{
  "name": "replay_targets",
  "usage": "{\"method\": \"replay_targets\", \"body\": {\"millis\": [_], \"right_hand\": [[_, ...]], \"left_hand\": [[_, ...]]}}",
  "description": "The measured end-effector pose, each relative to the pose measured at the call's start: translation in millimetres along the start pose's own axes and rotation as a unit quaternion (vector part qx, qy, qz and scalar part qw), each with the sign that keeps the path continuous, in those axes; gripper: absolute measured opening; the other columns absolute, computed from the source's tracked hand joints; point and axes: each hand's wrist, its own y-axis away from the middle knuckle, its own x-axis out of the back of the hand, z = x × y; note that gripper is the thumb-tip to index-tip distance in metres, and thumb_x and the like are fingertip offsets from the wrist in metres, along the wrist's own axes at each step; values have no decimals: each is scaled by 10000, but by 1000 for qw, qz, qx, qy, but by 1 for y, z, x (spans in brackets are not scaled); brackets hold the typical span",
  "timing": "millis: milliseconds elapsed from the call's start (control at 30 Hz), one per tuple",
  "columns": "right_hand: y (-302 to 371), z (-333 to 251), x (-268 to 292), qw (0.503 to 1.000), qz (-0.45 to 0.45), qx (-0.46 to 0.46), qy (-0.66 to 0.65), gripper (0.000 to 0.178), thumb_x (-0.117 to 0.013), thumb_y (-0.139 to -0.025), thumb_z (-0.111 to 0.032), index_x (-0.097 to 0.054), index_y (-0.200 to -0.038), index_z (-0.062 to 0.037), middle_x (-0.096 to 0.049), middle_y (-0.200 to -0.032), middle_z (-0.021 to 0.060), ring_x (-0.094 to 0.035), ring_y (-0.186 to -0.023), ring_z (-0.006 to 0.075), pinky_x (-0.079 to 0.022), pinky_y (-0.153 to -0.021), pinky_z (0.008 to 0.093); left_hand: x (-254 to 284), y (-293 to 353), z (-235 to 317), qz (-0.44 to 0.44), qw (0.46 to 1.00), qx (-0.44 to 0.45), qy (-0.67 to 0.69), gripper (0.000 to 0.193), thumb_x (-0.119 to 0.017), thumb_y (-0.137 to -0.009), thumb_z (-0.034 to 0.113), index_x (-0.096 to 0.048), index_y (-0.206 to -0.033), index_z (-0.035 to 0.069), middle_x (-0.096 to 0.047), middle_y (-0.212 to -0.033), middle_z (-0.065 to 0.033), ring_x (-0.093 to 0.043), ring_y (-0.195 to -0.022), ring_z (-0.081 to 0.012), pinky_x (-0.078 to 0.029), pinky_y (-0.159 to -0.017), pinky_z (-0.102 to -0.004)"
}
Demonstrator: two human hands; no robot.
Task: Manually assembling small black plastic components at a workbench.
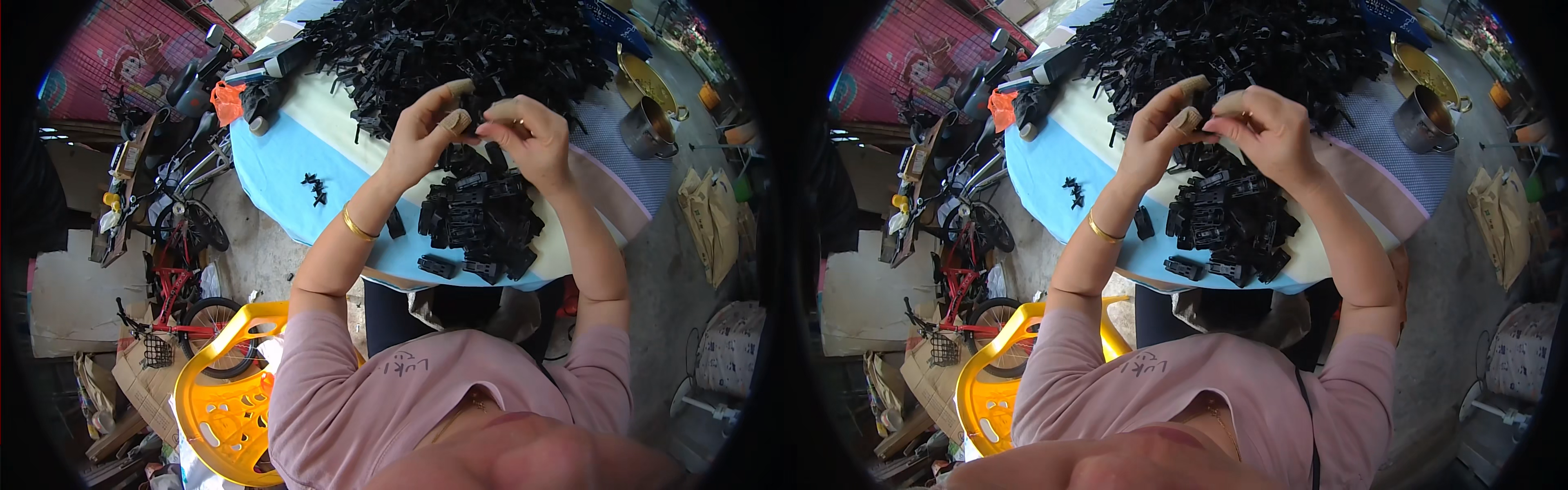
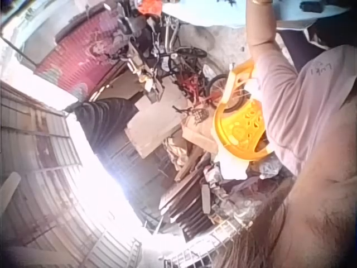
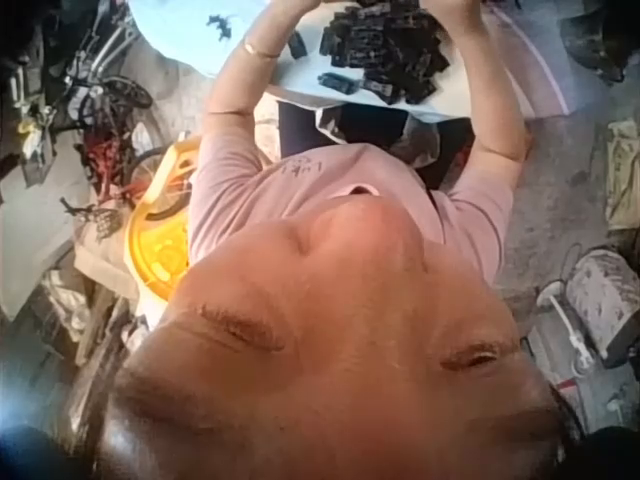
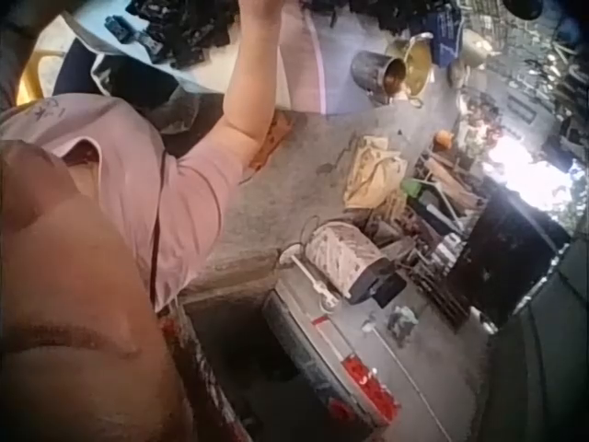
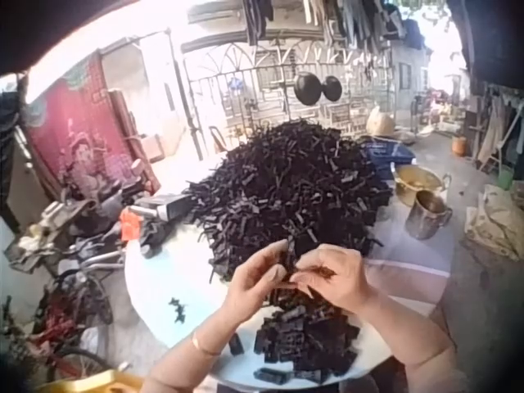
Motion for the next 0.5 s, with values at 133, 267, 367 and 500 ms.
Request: {"method": "replay_targets", "body": {"millis": [133,267,367,500], "right_hand": [[-1,8,2,986,-7,-144,-86,212,-730,-705,-90,-563,-825,-38,-570,-727,-15,-540,-646,42,-447,-577,167],[4,10,-5,971,-17,-205,-119,250,-713,-744,-181,-543,-864,-41,-525,-716,-30,-483,-633,17,-407,-568,148],[0,6,7,940,-52,-261,-213,148,-577,-853,-172,-545,-900,-35,-532,-720,-22,-479,-631,19,-382,-545,151],[-1,-5,0,951,-85,-259,-149,144,-489,-893,-120,-585,-922,-17,-542,-697,-13,-481,-613,33,-370,-551,157]], "left_hand": [[-2,5,1,-102,995,-2,0,537,-575,-814,3,-341,-1297,-22,-558,-1066,-109,-569,-881,-136,-489,-791,-260],[-7,6,-10,-29,984,-36,-170,562,-569,-811,-21,-307,-1309,-11,-578,-1015,-99,-593,-845,-149,-508,-736,-263],[-8,5,-1,2,999,3,-40,500,-535,-834,-8,-249,-1244,17,-580,-970,-137,-606,-827,-183,-501,-620,-240],[-3,6,-7,20,999,5,-47,413,-525,-846,8,-310,-1198,5,-581,-947,-119,-603,-804,-161,-494,-599,-231]]}}
